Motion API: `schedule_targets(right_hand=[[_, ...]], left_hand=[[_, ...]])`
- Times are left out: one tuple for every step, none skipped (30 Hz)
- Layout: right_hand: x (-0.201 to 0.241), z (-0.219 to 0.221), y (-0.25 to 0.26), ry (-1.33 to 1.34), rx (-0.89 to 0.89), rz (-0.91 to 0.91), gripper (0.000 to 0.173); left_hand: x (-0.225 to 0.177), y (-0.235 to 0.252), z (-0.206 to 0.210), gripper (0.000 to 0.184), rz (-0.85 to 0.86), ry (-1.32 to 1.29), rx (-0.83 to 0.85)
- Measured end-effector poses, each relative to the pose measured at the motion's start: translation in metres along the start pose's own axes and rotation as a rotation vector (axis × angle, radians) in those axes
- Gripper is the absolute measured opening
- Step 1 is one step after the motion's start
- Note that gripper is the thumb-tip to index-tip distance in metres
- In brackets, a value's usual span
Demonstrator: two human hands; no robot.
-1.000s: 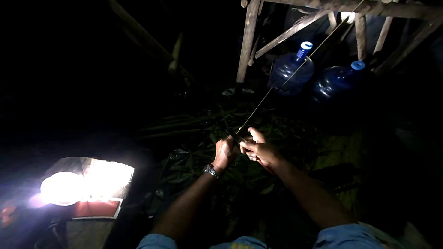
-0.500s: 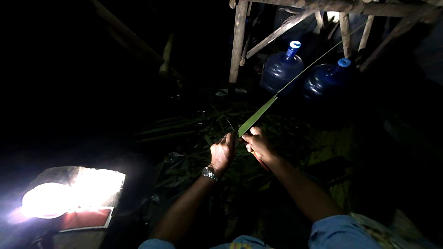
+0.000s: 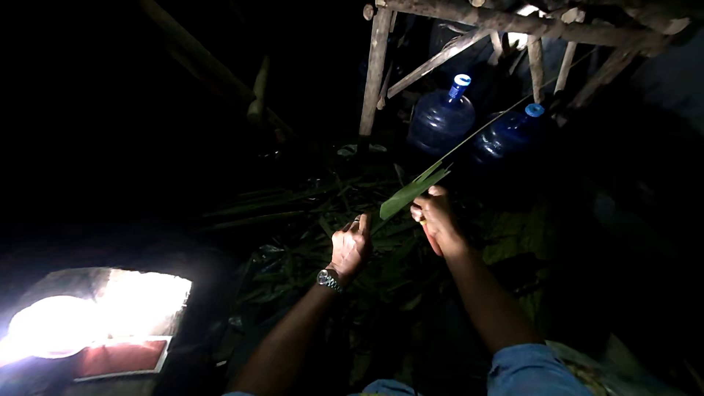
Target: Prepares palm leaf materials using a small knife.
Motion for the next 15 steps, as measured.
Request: schedule_targets(right_hand=[[0.004, -0.007, 0.003, 0.023, -0.038, 0.002, 0.017], [0.007, -0.015, 0.006, 0.037, -0.063, -0.01, 0.018], [0.009, -0.023, 0.01, 0.049, -0.086, -0.036, 0.02], [0.011, -0.032, 0.014, 0.055, -0.104, -0.064, 0.021], [0.014, -0.041, 0.018, 0.05, -0.116, -0.095, 0.025], [0.016, -0.05, 0.022, 0.048, -0.141, -0.126, 0.029], [0.019, -0.06, 0.026, 0.056, -0.167, -0.145, 0.026], [0.023, -0.07, 0.029, 0.074, -0.195, -0.156, 0.022], [0.026, -0.081, 0.031, 0.093, -0.229, -0.169, 0.019], [0.029, -0.09, 0.033, 0.121, -0.268, -0.179, 0.018], [0.031, -0.097, 0.033, 0.143, -0.298, -0.192, 0.018], [0.032, -0.099, 0.033, 0.152, -0.312, -0.199, 0.017], [0.031, -0.098, 0.032, 0.144, -0.292, -0.199, 0.018], [0.028, -0.092, 0.029, 0.112, -0.236, -0.191, 0.021], [0.025, -0.083, 0.024, 0.059, -0.14, -0.169, 0.022]], left_hand=[[0.001, 0.0, 0.0, 0.024, 0.006, -0.003, 0.0], [0.001, 0.0, -0.001, 0.023, 0.014, -0.003, 0.001], [0.002, 0.0, 0.0, 0.022, 0.02, -0.003, -0.004], [0.003, 0.0, 0.0, 0.022, 0.026, -0.001, -0.013], [0.004, 0.0, 0.002, 0.022, 0.031, 0.001, -0.024], [0.006, 0.0, 0.003, 0.022, 0.028, 0.003, -0.033], [0.008, -0.001, 0.005, 0.022, 0.014, 0.0, -0.036], [0.011, -0.001, 0.005, 0.022, -0.016, -0.012, -0.031], [0.014, -0.001, 0.005, 0.022, -0.062, -0.039, -0.003], [0.018, 0.0, 0.004, 0.021, -0.118, -0.088, 0.055], [0.022, 0.002, 0.001, 0.023, -0.185, -0.162, 0.141], [0.026, 0.005, -0.002, 0.027, -0.268, -0.269, 0.255], [0.03, 0.008, -0.004, 0.03, -0.354, -0.398, 0.366], [0.034, 0.01, -0.002, 0.031, -0.412, -0.548, 0.432], [0.035, 0.011, 0.002, 0.03, -0.439, -0.721, 0.446]])
Point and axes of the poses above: each hand's wrist, its own y-axis towards the middle knuckle, its own z-axis out of the palm, x = y × z, the point moved 3 cm from there along y, towards the middle knuckle, and after that the axes turned 3 degrees about x, right-handed, at the moved point
